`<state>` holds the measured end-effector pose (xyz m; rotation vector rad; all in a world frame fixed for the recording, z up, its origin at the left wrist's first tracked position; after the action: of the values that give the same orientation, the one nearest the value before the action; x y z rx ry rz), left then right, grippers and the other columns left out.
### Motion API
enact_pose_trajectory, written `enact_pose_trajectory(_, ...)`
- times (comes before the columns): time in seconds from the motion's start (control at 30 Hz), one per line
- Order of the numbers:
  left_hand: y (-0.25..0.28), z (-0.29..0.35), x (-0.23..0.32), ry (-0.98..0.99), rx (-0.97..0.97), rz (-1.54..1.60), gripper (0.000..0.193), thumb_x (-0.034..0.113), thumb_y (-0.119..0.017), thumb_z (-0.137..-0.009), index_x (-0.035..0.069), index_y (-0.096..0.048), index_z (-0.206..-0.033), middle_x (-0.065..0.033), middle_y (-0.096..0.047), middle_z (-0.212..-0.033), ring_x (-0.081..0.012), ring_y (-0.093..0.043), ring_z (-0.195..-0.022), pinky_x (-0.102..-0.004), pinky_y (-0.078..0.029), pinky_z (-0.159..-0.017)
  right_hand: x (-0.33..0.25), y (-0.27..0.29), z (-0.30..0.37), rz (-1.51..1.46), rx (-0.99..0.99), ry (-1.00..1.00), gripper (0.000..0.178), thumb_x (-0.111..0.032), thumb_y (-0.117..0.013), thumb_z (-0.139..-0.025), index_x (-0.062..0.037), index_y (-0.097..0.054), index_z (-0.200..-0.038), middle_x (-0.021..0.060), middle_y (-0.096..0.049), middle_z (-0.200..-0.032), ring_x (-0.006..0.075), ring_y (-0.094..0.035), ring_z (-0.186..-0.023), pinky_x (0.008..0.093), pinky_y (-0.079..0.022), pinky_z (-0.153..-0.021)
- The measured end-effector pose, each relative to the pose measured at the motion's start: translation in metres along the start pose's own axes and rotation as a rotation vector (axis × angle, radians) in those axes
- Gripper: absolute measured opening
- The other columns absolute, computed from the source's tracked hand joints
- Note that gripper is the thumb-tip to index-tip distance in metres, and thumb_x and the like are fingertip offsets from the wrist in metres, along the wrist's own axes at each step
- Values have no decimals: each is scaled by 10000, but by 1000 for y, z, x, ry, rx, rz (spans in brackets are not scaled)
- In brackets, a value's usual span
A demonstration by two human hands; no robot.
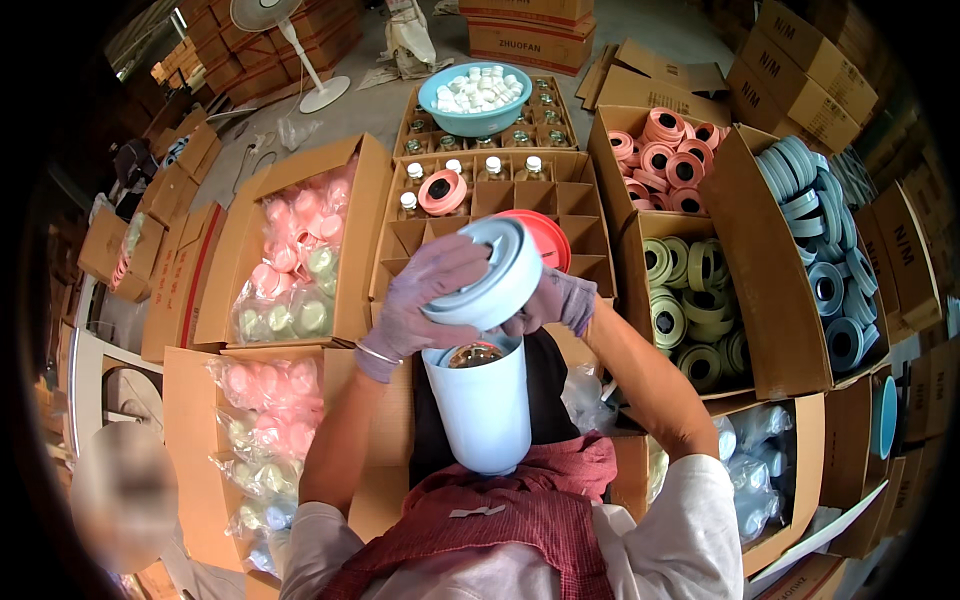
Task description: The person assembles thermos flasks by inserting inner glass bottles into outer plastic shells, securing the lids, and placing the finished units into plastic bags. The person repeats this process for multiple pink and light blue thermoses.
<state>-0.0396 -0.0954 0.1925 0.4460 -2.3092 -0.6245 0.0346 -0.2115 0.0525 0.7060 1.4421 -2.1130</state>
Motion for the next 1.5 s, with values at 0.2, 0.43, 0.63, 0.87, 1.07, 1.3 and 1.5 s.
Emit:
enact_pose_trajectory(0.2, -20, 74, -46, 354, -268, 304, 609, 261, -864, -674, 61, -657, -1212, -137, -633, -1232, -321, -578, -1184, -403, -436, -1037, -1, 33, 35, 457, 642, 382, 378, -304, -496, -988, 1, -638, -1162, 85, -650, -1136, 148, -632, -995, 290, -511, -870)
enact_pose_trajectory(0.43, -40, 80, -45, 326, -347, 427, 599, 361, -819, -740, 44, -641, -1216, -146, -626, -1240, -324, -556, -1217, -405, -429, -1044, 4, -43, 26, 775, 573, 511, 398, -288, -453, -1003, 35, -635, -1149, 125, -648, -1172, 210, -586, -1129, 313, -411, -1026)
enact_pose_trajectory(0.63, -46, 74, 7, 407, -316, 18, 417, 223, -683, -866, 8, -609, -1214, -187, -617, -1205, -374, -556, -1172, -442, -429, -1021, 46, -1, -5, 407, 267, 543, 501, -282, -307, -1037, 69, -657, -1111, 158, -662, -1153, 249, -602, -1116, 346, -413, -1044)
enact_pose_trajectory(0.87, -55, 99, -50, 555, -114, 306, 331, 192, -432, -1017, 26, -551, -1278, -115, -616, -1227, -259, -587, -1143, -368, -446, -1015, 31, -29, 35, 851, 578, 655, 344, -215, -480, -962, 23, -624, -1165, 148, -638, -1169, 277, -588, -1100, 351, -420, -1010)
enact_pose_trajectory(1.07, -121, 113, -55, 878, 86, 686, 586, 287, -516, -1009, -3, -310, -1475, -170, -408, -1454, -262, -364, -1373, -353, -260, -1160, 34, -149, 142, 1685, 592, 627, 458, -298, -619, -876, -129, -561, -1297, 151, -582, -996, 343, -582, -917, 452, -477, -837)
enact_pose_trajectory(1.3, -171, 191, 5, 1520, -395, 1151, 302, 362, -606, -963, 91, -692, -1064, 10, -681, -885, -48, -613, -798, -211, -481, -680, 117, 20, 238, 913, 1072, 210, 359, -293, -522, -947, -7, -688, -1087, 198, -676, -983, 342, -649, -918, 368, -499, -846)
enact_pose_trajectory(1.5, -118, 101, 60, 309, -245, 100, 204, 134, -655, -810, 34, -701, -982, -84, -704, -998, -256, -667, -975, -358, -523, -908, 172, 17, 188, -297, 653, 559, 365, -336, -499, -1009, -61, -609, -1222, 73, -632, -1127, 148, -613, -985, 288, -487, -907)
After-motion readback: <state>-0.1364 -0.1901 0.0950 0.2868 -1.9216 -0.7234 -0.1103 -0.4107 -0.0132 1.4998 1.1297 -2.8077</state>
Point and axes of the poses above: each hand's wrist, its own z-axis away from the middle knuckle, its own y-axis out of the back of the hand, x = y × z, the point moved 8 cm from there along -z, towards the middle knuckle
